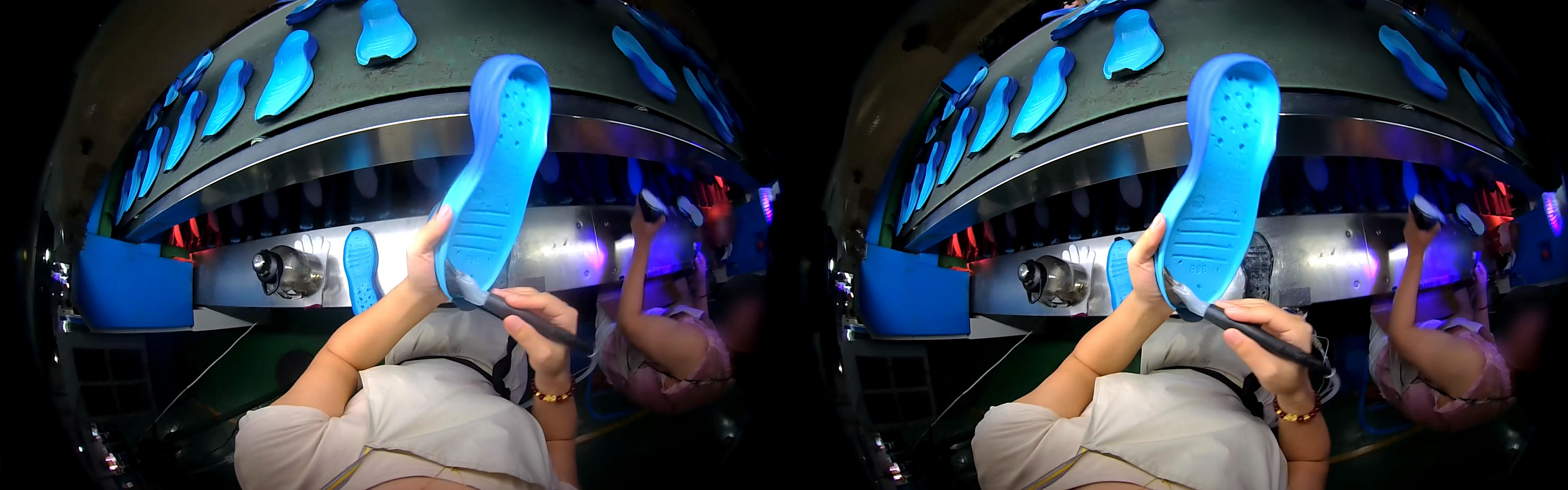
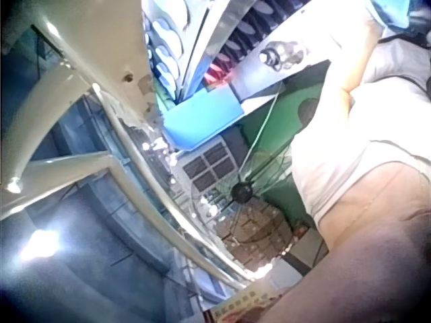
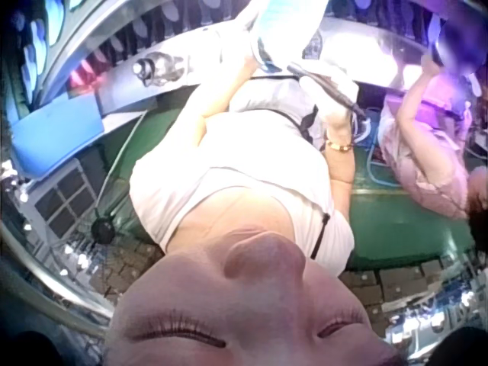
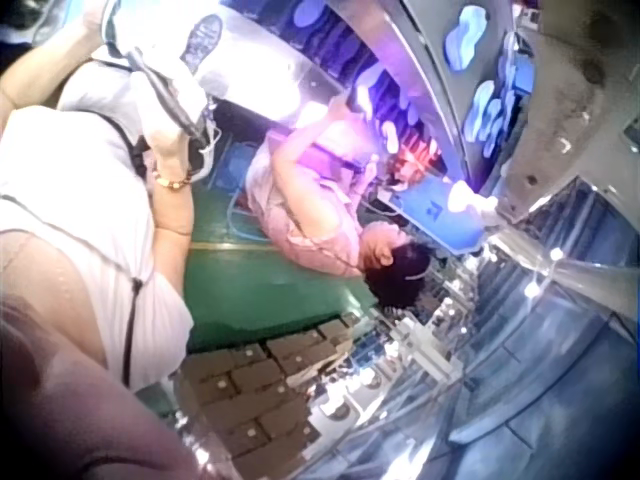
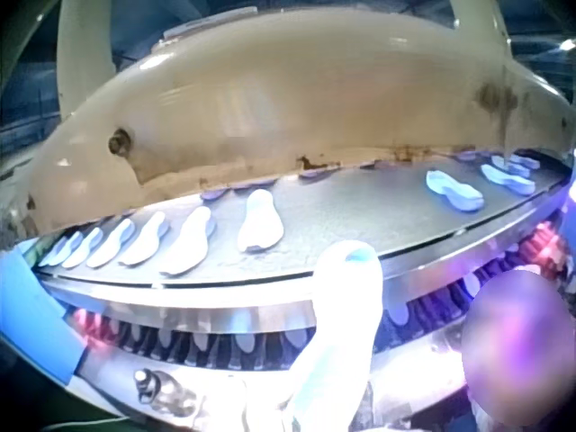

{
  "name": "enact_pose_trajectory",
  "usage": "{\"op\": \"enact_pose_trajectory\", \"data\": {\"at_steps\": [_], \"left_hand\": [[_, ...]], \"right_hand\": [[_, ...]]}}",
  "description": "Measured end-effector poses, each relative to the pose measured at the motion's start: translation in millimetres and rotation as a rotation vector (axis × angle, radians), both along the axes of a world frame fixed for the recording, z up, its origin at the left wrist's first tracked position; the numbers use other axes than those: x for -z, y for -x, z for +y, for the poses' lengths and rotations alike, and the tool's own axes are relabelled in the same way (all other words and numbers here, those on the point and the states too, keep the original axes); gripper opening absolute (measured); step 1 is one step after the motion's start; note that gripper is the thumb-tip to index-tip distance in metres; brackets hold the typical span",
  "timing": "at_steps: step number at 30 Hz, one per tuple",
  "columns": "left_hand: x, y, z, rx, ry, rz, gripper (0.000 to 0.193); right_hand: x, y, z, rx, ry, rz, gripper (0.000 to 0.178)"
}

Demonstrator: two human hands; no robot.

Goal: The person takes shoe soles, applies adhesive to each sole using a brush applicator tool, and places the soles onto a moving conveyor belt.

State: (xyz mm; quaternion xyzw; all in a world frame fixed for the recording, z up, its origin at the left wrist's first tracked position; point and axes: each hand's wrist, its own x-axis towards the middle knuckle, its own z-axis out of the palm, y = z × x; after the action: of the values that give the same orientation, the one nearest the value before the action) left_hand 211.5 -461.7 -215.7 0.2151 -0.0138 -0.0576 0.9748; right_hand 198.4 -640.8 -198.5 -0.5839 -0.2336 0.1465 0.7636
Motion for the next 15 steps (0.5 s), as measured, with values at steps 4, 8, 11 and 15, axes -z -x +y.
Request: {"op": "enact_pose_trajectory", "data": {"at_steps": [4, 8, 11, 15], "left_hand": [[-6.5, -9.6, 1.4, -0.108, 0.069, 0.059, 0.052], [-6.6, -15.4, 5.6, -0.006, 0.157, 0.127, 0.051], [-3.1, -18.0, 6.2, -0.012, 0.154, 0.094, 0.052], [-5.1, -23.7, 16.2, 0.074, 0.256, 0.048, 0.050]], "right_hand": [[-6.3, -9.4, 5.9, 0.185, 0.013, 0.154, 0.019], [-12.2, -21.9, 8.8, -0.090, 0.035, -0.330, 0.020], [-18.1, -33.3, 0.4, 0.161, 0.062, -0.080, 0.019], [-26.3, -44.4, -4.0, -0.168, 0.237, -0.446, 0.018]]}}
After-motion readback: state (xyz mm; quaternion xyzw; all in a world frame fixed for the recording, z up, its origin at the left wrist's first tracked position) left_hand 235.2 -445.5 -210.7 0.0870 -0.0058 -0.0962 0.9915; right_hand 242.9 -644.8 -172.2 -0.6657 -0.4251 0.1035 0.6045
